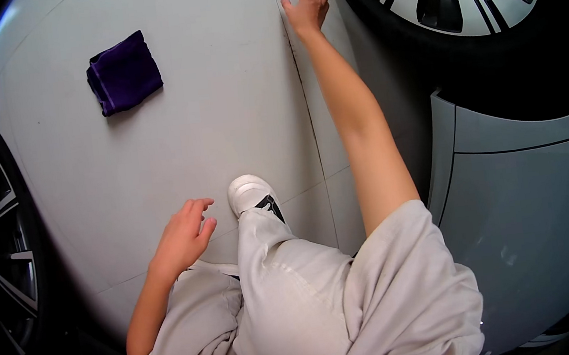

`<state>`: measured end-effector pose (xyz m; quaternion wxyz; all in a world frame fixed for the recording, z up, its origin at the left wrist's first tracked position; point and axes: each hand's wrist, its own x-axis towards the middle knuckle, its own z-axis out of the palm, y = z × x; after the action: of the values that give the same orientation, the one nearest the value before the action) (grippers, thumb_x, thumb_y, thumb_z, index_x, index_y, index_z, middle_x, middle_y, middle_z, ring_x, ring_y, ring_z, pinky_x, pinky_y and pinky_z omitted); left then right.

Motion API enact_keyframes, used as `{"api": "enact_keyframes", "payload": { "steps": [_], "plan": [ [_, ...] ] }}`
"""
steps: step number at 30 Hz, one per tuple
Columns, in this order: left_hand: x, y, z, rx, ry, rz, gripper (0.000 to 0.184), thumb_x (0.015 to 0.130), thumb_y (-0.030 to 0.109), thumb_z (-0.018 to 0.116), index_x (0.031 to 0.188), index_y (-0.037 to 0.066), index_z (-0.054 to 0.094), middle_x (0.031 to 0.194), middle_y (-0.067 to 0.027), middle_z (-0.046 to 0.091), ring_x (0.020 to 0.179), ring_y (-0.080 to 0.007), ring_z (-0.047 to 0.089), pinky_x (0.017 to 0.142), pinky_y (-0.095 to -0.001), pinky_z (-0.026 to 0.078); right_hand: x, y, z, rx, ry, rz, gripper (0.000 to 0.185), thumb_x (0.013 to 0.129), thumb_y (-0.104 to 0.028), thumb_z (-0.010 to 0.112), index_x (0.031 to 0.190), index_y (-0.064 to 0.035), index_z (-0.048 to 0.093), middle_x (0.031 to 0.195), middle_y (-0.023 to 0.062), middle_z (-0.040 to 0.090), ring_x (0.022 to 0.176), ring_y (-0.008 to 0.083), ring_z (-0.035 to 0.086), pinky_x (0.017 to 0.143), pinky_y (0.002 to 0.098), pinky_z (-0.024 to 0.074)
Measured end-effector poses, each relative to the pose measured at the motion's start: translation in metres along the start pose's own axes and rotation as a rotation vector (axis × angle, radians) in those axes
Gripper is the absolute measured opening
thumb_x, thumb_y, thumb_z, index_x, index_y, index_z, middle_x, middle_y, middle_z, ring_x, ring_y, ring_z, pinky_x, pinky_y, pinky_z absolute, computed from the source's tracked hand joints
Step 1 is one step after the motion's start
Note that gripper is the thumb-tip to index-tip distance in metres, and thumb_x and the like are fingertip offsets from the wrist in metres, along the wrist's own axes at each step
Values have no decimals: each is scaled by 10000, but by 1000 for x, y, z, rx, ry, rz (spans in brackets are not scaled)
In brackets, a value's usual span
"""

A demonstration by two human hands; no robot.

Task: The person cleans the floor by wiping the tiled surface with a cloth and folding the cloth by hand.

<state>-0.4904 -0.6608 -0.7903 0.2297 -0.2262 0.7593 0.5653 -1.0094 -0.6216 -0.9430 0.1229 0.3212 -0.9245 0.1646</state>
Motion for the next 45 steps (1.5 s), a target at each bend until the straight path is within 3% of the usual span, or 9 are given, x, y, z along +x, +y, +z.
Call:
{"api": "enact_keyframes", "payload": {
  "steps": [14, 18, 20, 23, 27, 29, 39, 43, 45],
  "plan": [
    [-1, -5, -5, -11, 54, -6, 355, 999, 206, 599, 1303, 26, 588, 1199, -190, 629, 1031, -396, 634, 924, -475, 515, -12, 18, -2, -109, 81, 38, 63, 786, -273, 805, 787, -212, 790, 1298, 26, 646, 1262, 269, 524, 1150, 427, 351],
    [0, -5, -6, -4, 47, 34, 363, 1000, 204, 595, 1315, 25, 583, 1208, -190, 626, 1015, -398, 635, 918, -477, 515, -85, 78, -33, 158, 85, 323, 157, 808, -267, 780, 791, -111, 767, 1176, 83, 692, 1123, 270, 627, 965, 391, 507],
    [3, -4, -11, 20, 34, -26, 359, 1002, 188, 587, 1327, 34, 585, 1224, -154, 641, 1060, -338, 663, 932, -429, 524, -128, 128, -54, 321, -22, 695, 156, 866, -205, 701, 958, -113, 787, 994, 91, 694, 817, 201, 661, 768, 357, 551],
    [6, 0, -13, 15, 14, -49, 358, 1003, 186, 582, 1327, 32, 583, 1239, -156, 638, 1057, -329, 669, 927, -421, 528, -153, 257, -105, 820, 501, 1352, 383, 902, -95, 592, 1260, -134, 721, 723, 41, 582, 573, 134, 511, 522, 302, 454],
    [5, -2, -17, -3, -9, -74, 356, 1005, 183, 575, 1326, 29, 580, 1253, -157, 634, 1058, -317, 675, 917, -413, 532, -156, 272, -172, 606, 714, 1246, 316, 897, -102, 652, 1198, -98, 748, 649, 20, 573, 534, 119, 492, 444, 289, 386],
    [3, -7, -17, 3, -4, -93, 357, 1008, 187, 574, 1328, 28, 576, 1266, -158, 630, 1059, -307, 674, 910, -407, 534, -158, 283, -187, 442, 372, 1171, 206, 874, -157, 738, 1056, -72, 783, 703, 25, 633, 521, 116, 510, 442, 281, 385],
    [-1, -11, -19, 1, 93, -44, 359, 1006, 192, 585, 1323, 23, 580, 1182, -159, 626, 946, -342, 632, 895, -447, 507, -133, 168, -136, 436, 11, 953, 201, 905, -258, 771, 935, -61, 745, 792, -9, 695, 633, 96, 596, 540, 275, 473],
    [-15, -26, -16, 26, 119, -91, 355, 1011, 182, 568, 1330, 25, 573, 1255, -163, 620, 1065, -311, 662, 935, -412, 526, -96, -34, -83, 285, -187, -329, 188, 934, -218, 711, 1051, -70, 702, 953, 64, 701, 843, 224, 684, 770, 369, 550],
    [-12, -22, -17, 23, 113, -82, 355, 1012, 181, 566, 1331, 24, 574, 1256, -165, 620, 1066, -315, 662, 935, -415, 525, -90, -79, -72, 296, -321, -446, 204, 911, -237, 742, 1068, -116, 693, 1057, 75, 685, 908, 276, 679, 778, 391, 560]
  ]
}}
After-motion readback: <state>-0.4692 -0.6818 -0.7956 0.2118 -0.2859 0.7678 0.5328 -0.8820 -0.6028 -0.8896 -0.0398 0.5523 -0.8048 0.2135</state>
